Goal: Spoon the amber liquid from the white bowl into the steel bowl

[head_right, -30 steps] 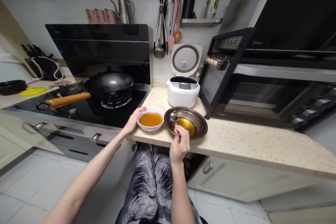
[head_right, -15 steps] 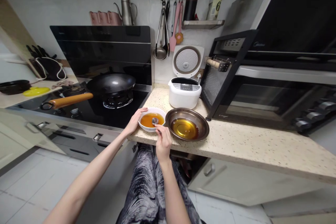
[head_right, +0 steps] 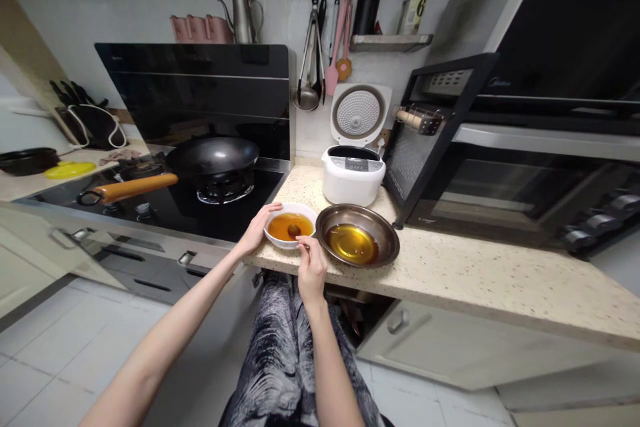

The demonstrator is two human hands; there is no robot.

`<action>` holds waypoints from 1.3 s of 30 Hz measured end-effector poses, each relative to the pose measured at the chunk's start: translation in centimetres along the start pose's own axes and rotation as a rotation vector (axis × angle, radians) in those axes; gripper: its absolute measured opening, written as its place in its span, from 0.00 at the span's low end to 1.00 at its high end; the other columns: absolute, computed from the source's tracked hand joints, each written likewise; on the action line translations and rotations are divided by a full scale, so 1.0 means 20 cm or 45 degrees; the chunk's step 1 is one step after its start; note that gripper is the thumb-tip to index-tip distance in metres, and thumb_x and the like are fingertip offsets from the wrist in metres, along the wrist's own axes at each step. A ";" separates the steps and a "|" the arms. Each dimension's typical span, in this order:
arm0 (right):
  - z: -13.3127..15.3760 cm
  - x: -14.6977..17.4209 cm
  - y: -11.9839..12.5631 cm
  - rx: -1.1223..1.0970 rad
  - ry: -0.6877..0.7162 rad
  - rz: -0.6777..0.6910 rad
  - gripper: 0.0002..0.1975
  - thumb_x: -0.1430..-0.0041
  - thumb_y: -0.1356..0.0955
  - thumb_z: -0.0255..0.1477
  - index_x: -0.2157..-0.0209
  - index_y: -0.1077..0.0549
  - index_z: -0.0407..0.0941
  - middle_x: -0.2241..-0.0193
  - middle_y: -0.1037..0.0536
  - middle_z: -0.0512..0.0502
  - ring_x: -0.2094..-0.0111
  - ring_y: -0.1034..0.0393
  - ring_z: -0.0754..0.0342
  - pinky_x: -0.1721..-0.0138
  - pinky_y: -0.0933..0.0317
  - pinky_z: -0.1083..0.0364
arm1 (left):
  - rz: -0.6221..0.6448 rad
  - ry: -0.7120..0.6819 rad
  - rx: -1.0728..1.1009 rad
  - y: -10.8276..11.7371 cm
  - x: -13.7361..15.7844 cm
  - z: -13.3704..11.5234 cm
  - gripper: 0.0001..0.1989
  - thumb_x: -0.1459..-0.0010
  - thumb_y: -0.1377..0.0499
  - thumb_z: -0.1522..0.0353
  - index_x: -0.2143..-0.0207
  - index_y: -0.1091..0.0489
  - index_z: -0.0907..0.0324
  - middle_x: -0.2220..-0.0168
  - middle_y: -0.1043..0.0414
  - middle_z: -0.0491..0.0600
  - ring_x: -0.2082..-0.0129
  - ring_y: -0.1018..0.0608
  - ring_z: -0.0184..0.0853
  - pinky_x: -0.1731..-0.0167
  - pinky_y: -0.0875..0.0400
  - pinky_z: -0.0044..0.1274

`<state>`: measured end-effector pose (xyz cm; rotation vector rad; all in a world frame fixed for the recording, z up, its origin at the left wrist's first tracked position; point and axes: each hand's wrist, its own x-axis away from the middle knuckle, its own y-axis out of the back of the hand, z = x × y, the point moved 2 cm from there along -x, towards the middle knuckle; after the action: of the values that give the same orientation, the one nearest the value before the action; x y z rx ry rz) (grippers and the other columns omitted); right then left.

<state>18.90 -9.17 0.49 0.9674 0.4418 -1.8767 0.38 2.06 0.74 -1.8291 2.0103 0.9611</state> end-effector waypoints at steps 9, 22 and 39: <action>-0.02 0.05 -0.02 -0.104 -0.188 -0.115 0.09 0.31 0.35 0.34 0.58 0.24 0.46 0.62 0.18 0.45 0.62 0.22 0.54 0.57 0.28 0.53 | 0.003 0.001 0.008 0.00 0.00 -0.01 0.23 0.28 0.56 0.59 0.49 0.26 0.60 0.40 0.29 0.56 0.37 0.29 0.41 0.31 0.42 0.37; 0.02 0.02 0.03 -0.112 -0.076 -0.176 0.07 0.31 0.35 0.30 0.61 0.25 0.46 0.63 0.19 0.46 0.61 0.22 0.54 0.55 0.28 0.53 | 0.015 -0.002 0.006 0.00 0.00 -0.01 0.23 0.28 0.55 0.59 0.48 0.26 0.60 0.40 0.30 0.56 0.37 0.29 0.41 0.31 0.43 0.37; 0.09 -0.04 0.13 -0.152 -0.036 -0.370 0.06 0.31 0.35 0.29 0.61 0.26 0.45 0.63 0.20 0.45 0.62 0.22 0.54 0.57 0.27 0.51 | 0.014 -0.007 -0.009 0.00 0.00 -0.01 0.22 0.28 0.56 0.59 0.48 0.26 0.60 0.39 0.30 0.56 0.37 0.30 0.41 0.31 0.43 0.38</action>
<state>20.54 -11.13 2.57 0.8300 0.6998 -2.0933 0.34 1.96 0.89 -1.8190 2.0187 0.9763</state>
